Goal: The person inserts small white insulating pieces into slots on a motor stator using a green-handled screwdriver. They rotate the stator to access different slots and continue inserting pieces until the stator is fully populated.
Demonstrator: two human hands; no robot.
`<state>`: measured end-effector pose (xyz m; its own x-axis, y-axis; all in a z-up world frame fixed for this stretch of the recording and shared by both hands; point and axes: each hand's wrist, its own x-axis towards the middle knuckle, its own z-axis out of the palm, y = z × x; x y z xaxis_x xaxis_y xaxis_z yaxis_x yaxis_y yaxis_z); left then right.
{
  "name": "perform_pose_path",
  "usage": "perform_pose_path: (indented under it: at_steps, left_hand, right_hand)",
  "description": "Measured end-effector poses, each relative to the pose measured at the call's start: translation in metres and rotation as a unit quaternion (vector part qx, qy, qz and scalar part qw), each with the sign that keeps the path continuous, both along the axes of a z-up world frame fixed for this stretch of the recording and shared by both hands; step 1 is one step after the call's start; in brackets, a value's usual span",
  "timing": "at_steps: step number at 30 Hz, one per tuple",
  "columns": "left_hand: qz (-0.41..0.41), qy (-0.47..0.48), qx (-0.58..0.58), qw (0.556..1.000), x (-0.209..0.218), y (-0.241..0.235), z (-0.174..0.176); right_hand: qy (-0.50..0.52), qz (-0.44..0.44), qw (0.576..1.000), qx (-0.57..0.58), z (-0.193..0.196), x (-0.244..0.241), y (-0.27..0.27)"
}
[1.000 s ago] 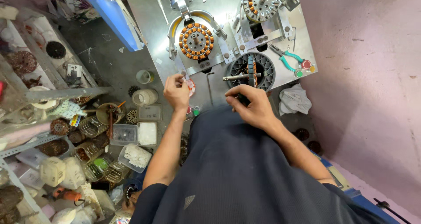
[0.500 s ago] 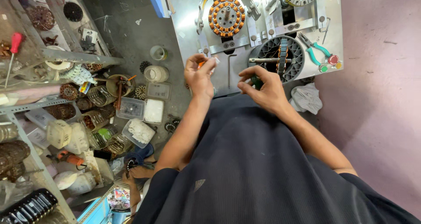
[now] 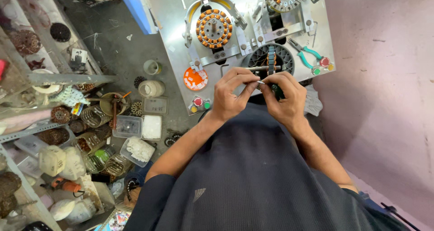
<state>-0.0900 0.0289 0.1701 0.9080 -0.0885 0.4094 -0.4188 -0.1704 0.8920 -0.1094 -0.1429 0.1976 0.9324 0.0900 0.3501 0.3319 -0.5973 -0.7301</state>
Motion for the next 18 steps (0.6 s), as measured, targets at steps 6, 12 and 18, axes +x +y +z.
perform_pose_path:
  at_steps: [6,12,18]
  left_hand:
    - [-0.119,0.048,-0.030,0.991,0.011,-0.027,-0.005]
    - [-0.180,0.084,-0.022,0.980,0.022,-0.042,-0.012]
    - [-0.191,0.077,-0.001,0.979,0.031,-0.049,-0.012]
  right_hand:
    - [0.040,-0.001,0.999,-0.026,0.004,-0.003,-0.036]
    - [0.100,0.001,0.994,0.040,-0.004,0.001,-0.059]
    - [0.173,-0.037,0.983,0.054,-0.017,0.007,-0.059]
